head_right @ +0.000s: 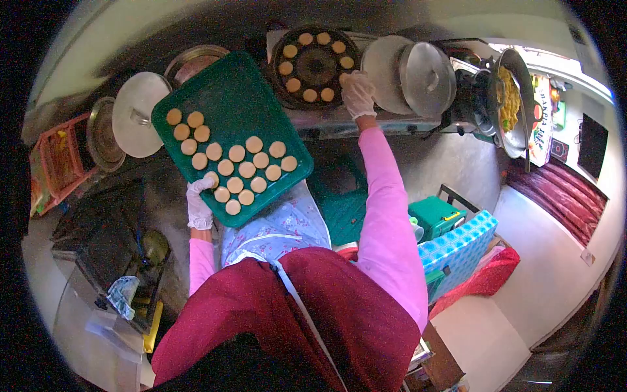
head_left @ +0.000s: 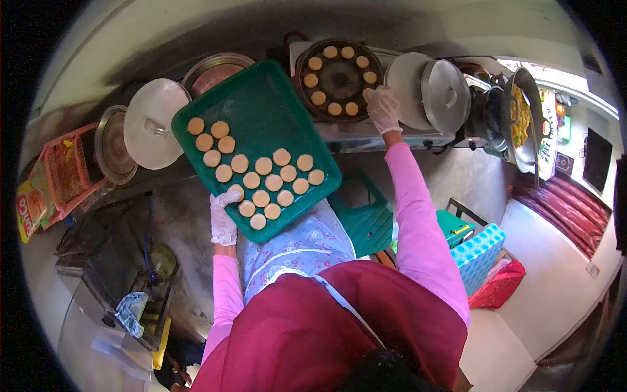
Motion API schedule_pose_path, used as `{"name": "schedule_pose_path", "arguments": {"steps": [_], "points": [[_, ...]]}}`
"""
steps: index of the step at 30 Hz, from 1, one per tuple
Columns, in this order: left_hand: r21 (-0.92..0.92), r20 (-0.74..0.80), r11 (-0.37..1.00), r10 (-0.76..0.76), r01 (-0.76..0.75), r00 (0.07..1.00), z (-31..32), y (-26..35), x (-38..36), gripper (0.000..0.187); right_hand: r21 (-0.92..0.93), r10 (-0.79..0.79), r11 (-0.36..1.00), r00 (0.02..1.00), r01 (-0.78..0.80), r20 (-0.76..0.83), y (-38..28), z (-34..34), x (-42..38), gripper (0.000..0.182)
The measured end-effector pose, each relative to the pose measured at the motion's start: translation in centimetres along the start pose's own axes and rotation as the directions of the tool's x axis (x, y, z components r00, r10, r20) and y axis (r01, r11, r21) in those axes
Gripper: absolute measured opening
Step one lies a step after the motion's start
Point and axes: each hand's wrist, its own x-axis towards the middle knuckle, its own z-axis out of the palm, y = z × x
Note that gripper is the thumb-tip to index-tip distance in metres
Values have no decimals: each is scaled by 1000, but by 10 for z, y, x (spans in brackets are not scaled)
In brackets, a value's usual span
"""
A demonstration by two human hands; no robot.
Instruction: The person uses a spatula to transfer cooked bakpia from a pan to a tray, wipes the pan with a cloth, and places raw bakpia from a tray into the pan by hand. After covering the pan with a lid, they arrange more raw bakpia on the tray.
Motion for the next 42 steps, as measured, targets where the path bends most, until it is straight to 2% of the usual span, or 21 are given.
{"name": "schedule_pose_path", "arguments": {"steps": [2,5,8,11,14,17,20,21,24,25,28,32,35,38,42], "points": [[21,-20,1000,-5,5,1000,-10,-3,4,60,-11,-73,997,988,75,133,-1,1,3,30],[7,0,1000,-9,9,1000,1,3,1,59,56,9,998,911,-35,412,-6,-37,27,37],[1,13,1000,6,-6,1000,5,5,1,58,-106,-15,993,963,45,269,-5,-19,17,31],[10,18,1000,13,-13,1000,5,6,0,60,117,38,989,924,-89,381,-2,-44,31,27],[-2,30,1000,10,-10,999,8,7,-1,61,112,100,989,995,-102,21,-3,-28,18,15],[-6,18,1000,-2,2,1000,11,11,-4,61,297,9,953,974,61,-228,-19,-34,19,12],[-12,16,1000,10,-10,1000,24,18,-7,61,343,23,937,994,-59,107,-61,-83,35,13],[-15,14,1000,19,-19,1000,26,20,-8,61,287,39,952,970,-110,241,-73,-91,35,15],[52,1,999,0,0,1000,-3,5,8,61,464,31,879,985,-109,171,-85,-83,26,18],[22,18,1000,4,-4,1000,3,9,7,60,472,8,882,1000,1,-16,-83,-41,15,27],[-39,45,999,14,-13,999,15,15,-1,60,547,91,830,994,-110,61,-96,-52,30,33],[-22,35,1000,23,-22,999,8,13,2,61,472,60,853,940,-222,335,-109,-47,43,35],[-7,17,1000,29,-29,999,5,10,2,60,577,106,804,990,-141,93,-106,-40,38,28],[3,-48,999,38,-38,998,-9,0,7,59,525,201,818,972,-235,121,-87,-60,32,27],[1,-31,1000,30,-30,999,-10,2,10,56,356,50,918,941,-175,334,-78,-58,23,22]]}}
